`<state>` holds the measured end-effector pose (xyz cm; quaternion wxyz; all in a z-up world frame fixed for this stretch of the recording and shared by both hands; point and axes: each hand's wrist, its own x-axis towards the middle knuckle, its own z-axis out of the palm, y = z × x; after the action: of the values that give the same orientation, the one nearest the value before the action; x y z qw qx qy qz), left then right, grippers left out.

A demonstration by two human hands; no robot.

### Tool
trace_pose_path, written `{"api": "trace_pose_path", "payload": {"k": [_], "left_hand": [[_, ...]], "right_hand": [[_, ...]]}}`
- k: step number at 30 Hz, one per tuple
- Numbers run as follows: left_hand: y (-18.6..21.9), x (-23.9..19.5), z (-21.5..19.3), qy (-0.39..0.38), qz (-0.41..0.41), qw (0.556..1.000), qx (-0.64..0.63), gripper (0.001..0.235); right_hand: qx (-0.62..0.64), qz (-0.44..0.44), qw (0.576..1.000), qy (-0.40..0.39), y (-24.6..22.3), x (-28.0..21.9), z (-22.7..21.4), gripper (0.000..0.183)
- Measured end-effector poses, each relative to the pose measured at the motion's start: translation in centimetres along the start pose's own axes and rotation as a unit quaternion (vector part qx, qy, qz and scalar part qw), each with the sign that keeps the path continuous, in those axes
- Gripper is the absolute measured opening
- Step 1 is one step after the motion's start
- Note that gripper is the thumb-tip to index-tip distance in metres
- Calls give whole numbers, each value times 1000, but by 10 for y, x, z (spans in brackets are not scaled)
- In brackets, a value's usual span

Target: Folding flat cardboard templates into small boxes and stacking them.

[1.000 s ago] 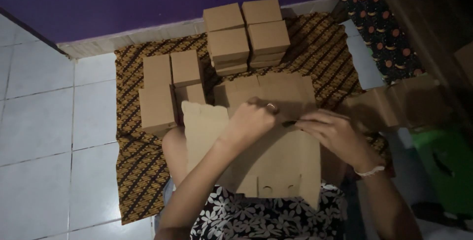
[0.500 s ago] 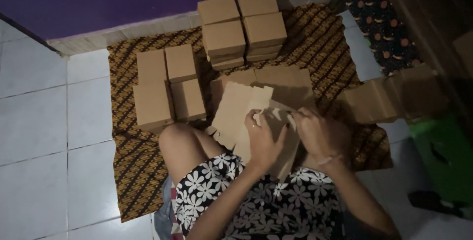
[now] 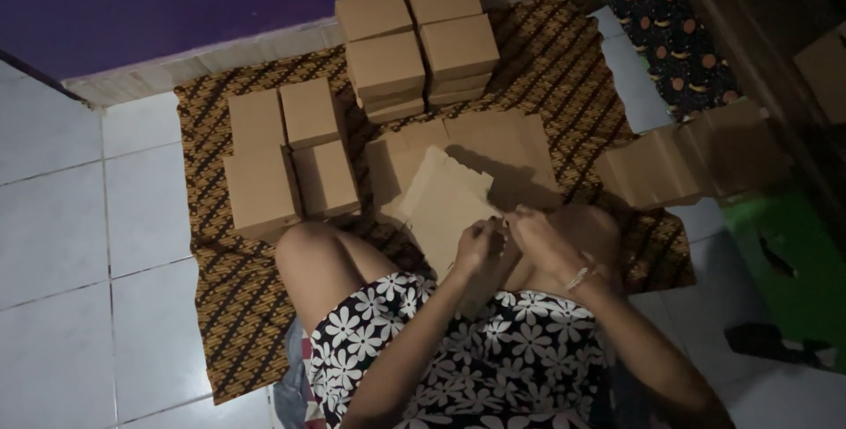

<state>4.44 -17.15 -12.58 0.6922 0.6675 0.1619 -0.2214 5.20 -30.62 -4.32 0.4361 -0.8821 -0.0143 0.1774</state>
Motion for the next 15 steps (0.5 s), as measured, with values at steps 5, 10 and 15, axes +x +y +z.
{"api": "trace_pose_path", "payload": {"k": [5,10,15], "left_hand": [[21,-21,-3,-8,-24,1000,7,47],[24,-26,5,-35,-26,999,3,59],[22,-38,-3,-84,-3,996,8,75]], "right_hand": [[-212,-9,977,-20,-84,-22,-30,38],[-227,31,973,-32,-35,19,-37,40],[-214,25,976,-37,-33,26,-46,42]]}}
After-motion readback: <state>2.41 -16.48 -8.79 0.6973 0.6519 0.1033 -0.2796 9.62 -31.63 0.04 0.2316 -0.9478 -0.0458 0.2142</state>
